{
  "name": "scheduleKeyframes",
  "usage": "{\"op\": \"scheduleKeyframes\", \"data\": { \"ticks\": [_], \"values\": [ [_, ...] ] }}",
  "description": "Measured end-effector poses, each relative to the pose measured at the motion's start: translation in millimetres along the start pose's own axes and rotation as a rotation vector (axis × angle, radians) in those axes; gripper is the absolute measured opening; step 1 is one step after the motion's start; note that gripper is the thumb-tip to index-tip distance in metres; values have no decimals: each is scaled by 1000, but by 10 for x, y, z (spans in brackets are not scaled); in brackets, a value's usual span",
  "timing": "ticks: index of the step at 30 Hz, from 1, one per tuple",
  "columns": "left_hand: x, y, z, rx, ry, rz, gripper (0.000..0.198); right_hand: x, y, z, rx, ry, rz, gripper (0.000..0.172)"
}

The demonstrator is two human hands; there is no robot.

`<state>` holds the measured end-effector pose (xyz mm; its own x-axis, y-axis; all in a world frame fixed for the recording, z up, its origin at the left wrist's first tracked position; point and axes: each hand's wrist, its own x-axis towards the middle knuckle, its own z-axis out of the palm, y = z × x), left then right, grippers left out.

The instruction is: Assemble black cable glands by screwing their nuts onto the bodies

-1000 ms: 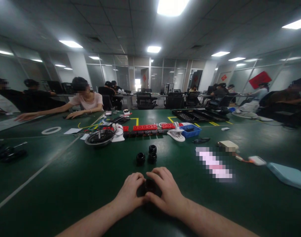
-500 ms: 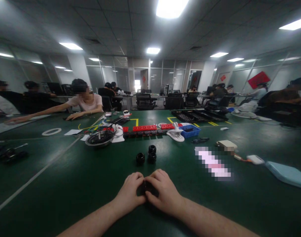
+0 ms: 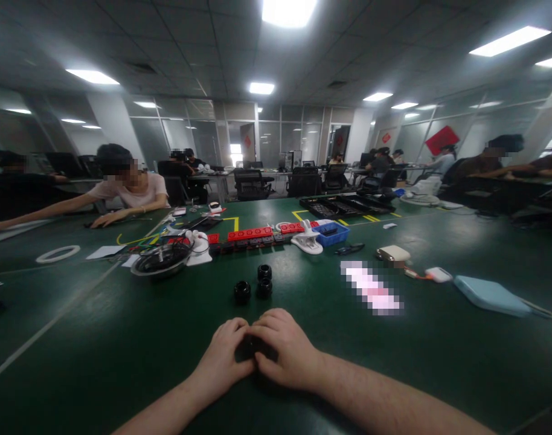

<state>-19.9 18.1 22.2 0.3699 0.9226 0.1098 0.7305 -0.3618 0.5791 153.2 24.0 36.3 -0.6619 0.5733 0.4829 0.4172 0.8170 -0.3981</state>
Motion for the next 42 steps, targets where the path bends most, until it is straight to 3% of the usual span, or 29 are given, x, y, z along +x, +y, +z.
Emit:
{"op": "scheduleKeyframes", "data": {
  "ticks": [19,28,42],
  "values": [
    [1,-66,26,48,-1,26,28,-5,-92,-61,101,-118,-47,49],
    [-20,10,-12,60,15,45,29,-5,-107,-75,109,-122,-44,49],
    [10,-108,56,63,7,46,36,-4,-126,-105,132,-146,-64,47]
  ]
}}
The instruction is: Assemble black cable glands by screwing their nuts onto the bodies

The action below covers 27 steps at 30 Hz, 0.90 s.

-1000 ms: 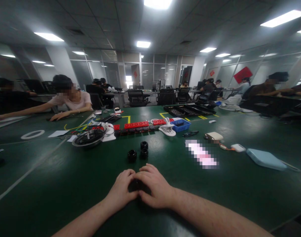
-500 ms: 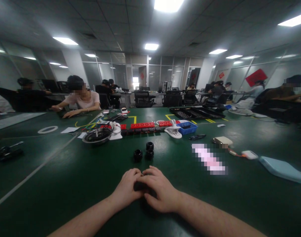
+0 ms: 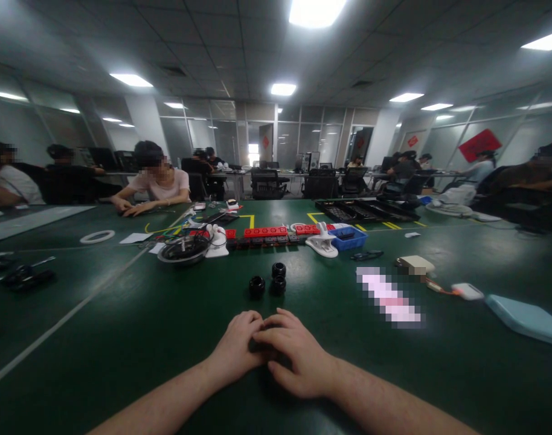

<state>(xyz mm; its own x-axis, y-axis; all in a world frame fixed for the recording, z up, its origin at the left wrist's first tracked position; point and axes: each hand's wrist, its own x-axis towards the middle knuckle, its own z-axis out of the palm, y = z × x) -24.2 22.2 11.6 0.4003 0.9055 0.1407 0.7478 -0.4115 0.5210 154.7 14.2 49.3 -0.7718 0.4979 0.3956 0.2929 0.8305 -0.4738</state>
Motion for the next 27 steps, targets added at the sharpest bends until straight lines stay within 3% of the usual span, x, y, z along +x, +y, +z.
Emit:
{"op": "scheduleKeyframes", "data": {
  "ticks": [27],
  "values": [
    [-23,2,-12,-16,9,-7,34,-9,-10,-9,-23,-11,26,44]
  ]
}}
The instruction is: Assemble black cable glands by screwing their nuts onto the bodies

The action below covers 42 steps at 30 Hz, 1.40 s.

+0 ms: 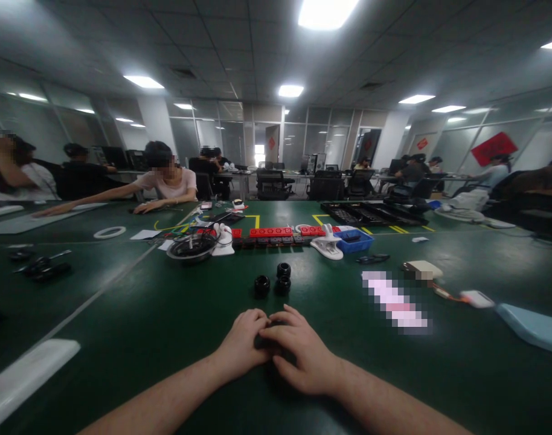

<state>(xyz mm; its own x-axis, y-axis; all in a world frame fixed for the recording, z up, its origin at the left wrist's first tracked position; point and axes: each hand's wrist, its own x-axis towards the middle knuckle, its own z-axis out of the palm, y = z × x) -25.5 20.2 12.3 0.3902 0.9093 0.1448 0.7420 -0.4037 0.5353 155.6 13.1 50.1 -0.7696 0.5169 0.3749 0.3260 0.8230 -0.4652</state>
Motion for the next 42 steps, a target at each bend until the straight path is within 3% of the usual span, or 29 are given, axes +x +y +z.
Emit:
{"op": "scheduleKeyframes", "data": {
  "ticks": [42],
  "values": [
    [-5,18,-1,22,24,15,31,0,31,38,-39,-3,-17,43]
  ]
}}
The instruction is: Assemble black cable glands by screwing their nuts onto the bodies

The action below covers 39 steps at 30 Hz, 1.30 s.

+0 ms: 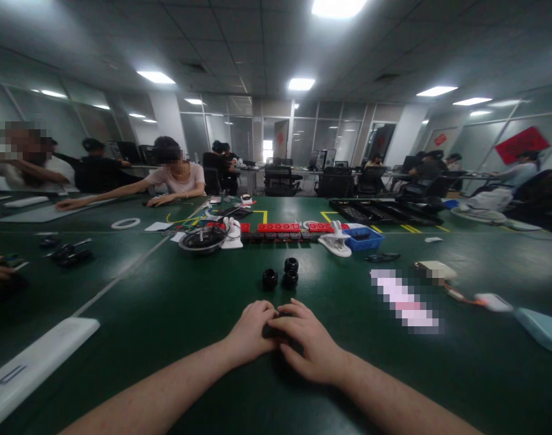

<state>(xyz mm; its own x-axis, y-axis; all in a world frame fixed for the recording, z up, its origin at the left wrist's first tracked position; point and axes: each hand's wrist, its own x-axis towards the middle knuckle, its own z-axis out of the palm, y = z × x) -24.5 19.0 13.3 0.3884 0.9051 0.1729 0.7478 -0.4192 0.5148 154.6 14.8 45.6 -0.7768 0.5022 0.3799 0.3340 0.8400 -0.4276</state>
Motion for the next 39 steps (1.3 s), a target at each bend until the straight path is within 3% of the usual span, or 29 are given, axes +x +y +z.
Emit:
{"op": "scheduleKeyframes", "data": {
  "ticks": [39],
  "values": [
    [-6,12,-4,11,-8,-16,30,7,-22,-19,-3,0,-1,42]
  ]
}}
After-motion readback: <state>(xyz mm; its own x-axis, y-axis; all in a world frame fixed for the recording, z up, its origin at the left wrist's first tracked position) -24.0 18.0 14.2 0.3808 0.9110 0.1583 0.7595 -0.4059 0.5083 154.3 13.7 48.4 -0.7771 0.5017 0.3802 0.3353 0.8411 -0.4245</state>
